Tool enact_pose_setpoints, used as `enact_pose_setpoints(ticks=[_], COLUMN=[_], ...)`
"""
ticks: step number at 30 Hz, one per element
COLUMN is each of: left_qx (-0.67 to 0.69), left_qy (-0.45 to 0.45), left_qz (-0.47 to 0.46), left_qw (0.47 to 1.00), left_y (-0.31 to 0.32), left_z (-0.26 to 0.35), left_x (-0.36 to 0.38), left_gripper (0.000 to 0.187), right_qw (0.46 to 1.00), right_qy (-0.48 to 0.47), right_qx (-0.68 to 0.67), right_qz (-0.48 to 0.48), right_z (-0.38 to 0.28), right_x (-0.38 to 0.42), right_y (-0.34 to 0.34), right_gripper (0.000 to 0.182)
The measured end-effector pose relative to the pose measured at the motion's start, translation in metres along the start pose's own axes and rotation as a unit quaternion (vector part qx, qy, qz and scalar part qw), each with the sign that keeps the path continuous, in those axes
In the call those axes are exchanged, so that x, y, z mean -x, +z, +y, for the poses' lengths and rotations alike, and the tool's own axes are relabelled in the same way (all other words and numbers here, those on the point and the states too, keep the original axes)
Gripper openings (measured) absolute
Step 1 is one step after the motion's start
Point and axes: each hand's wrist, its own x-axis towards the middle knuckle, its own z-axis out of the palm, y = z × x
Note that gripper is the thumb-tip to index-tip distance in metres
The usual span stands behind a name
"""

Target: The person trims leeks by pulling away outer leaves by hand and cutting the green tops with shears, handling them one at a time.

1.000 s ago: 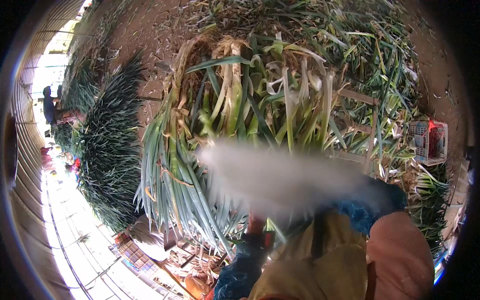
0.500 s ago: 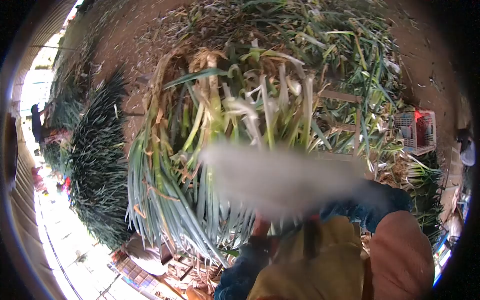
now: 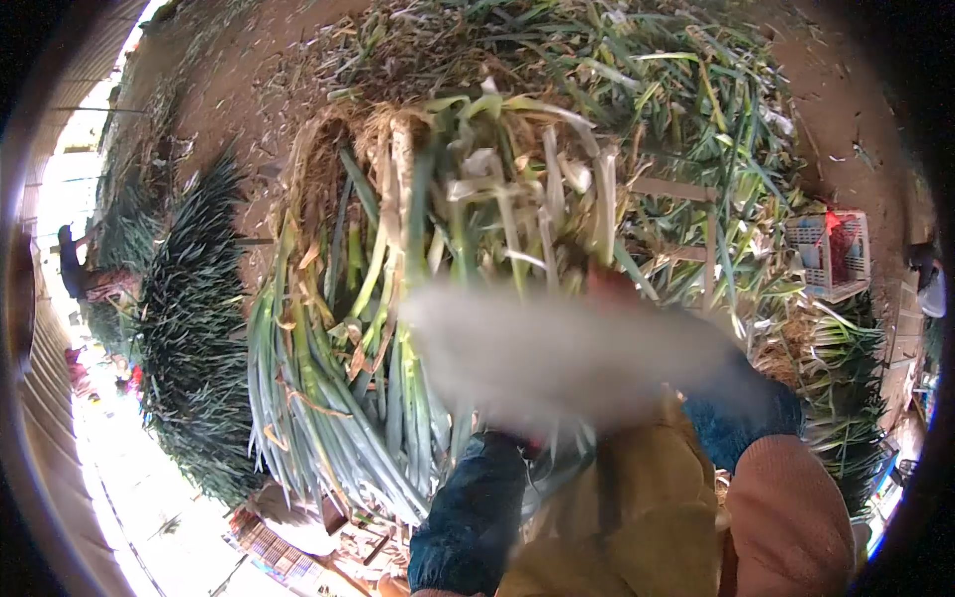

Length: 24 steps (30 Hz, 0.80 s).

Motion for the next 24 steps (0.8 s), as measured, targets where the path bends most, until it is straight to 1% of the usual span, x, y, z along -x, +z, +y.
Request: enact_pose_setpoints(ticks=[2,4,5,6,7,8,10,11,12,14,15,17,18,19,20,21,22,23,24], left_qx=[-0.106,-0.063,-0.099,-0.128,-0.164,-0.187,-0.216,-0.228,-0.237,-0.228,-0.148,-0.124,-0.112,-0.086,-0.066,-0.047,-0.029,0.002,0.033], left_qy=[0.066,0.124,0.06,-0.009,-0.064,-0.088,-0.079,-0.075,-0.076,-0.107,-0.197,-0.19,-0.186,-0.166,-0.165,-0.164,-0.162,-0.13,-0.098], left_qz=[0.014,0.182,0.237,0.285,0.303,0.289,0.246,0.228,0.21,0.165,0.074,0.06,0.052,0.073,0.042,0.011,-0.02,-0.019,-0.02], left_qw=[0.992,0.973,0.965,0.95,0.937,0.935,0.942,0.944,0.946,0.953,0.966,0.972,0.975,0.98,0.983,0.985,0.986,0.991,0.994], left_y=[-0.045,-0.097,-0.127,-0.156,-0.175,-0.183,-0.182,-0.178,-0.175,-0.171,-0.182,-0.178,-0.175,-0.172,-0.171,-0.172,-0.171,-0.163,-0.157], left_z=[0.021,-0.009,-0.019,-0.03,-0.043,-0.054,-0.067,-0.07,-0.07,-0.055,-0.023,-0.002,0.004,0.008,0.008,0.007,0.006,-0.002,-0.006], left_x=[-0.006,-0.02,-0.022,-0.025,-0.027,-0.028,-0.032,-0.033,-0.034,-0.03,-0.024,-0.015,-0.011,-0.006,-0.004,-0.003,-0.001,0.0,0.001], left_gripper=[0.021,0.025,0.03,0.036,0.041,0.045,0.055,0.06,0.065,0.075,0.072,0.069,0.067,0.065,0.065,0.065,0.066,0.062,0.058], right_qw=[0.986,0.997,0.999,0.988,0.987,0.985,0.985,0.982,0.98,0.989,0.985,0.972,0.973,0.973,0.973,0.976,0.981,0.984,0.987], right_qy=[0.159,0.07,0.028,0.09,0.081,0.073,0.034,0.085,0.079,-0.057,-0.053,-0.042,-0.056,-0.07,-0.084,-0.117,-0.118,-0.119,-0.12], right_qx=[-0.022,-0.004,0.006,-0.08,-0.091,-0.102,-0.134,-0.106,-0.118,-0.129,-0.128,-0.126,-0.109,-0.092,-0.076,-0.056,-0.066,-0.075,-0.083], right_qz=[-0.044,-0.027,-0.015,-0.092,-0.103,-0.115,-0.105,-0.127,-0.136,-0.052,-0.1,-0.196,-0.197,-0.199,-0.201,-0.176,-0.142,-0.108,-0.074], right_z=[-0.006,-0.02,-0.028,-0.053,-0.06,-0.067,-0.089,-0.104,-0.117,-0.126,-0.138,-0.167,-0.17,-0.172,-0.174,-0.168,-0.155,-0.141,-0.138], right_x=[-0.021,-0.003,0.009,0.011,0.02,0.03,0.041,0.043,0.044,0.059,0.063,0.072,0.079,0.086,0.093,0.1,0.104,0.107,0.106], right_y=[-0.018,-0.023,-0.028,-0.046,-0.043,-0.039,-0.033,-0.032,-0.031,-0.014,-0.025,-0.06,-0.063,-0.065,-0.065,-0.058,-0.044,-0.026,-0.024], right_gripper=[0.067,0.065,0.064,0.061,0.061,0.061,0.061,0.056,0.053,0.055,0.057,0.06,0.062,0.063,0.065,0.072,0.073,0.074,0.075])
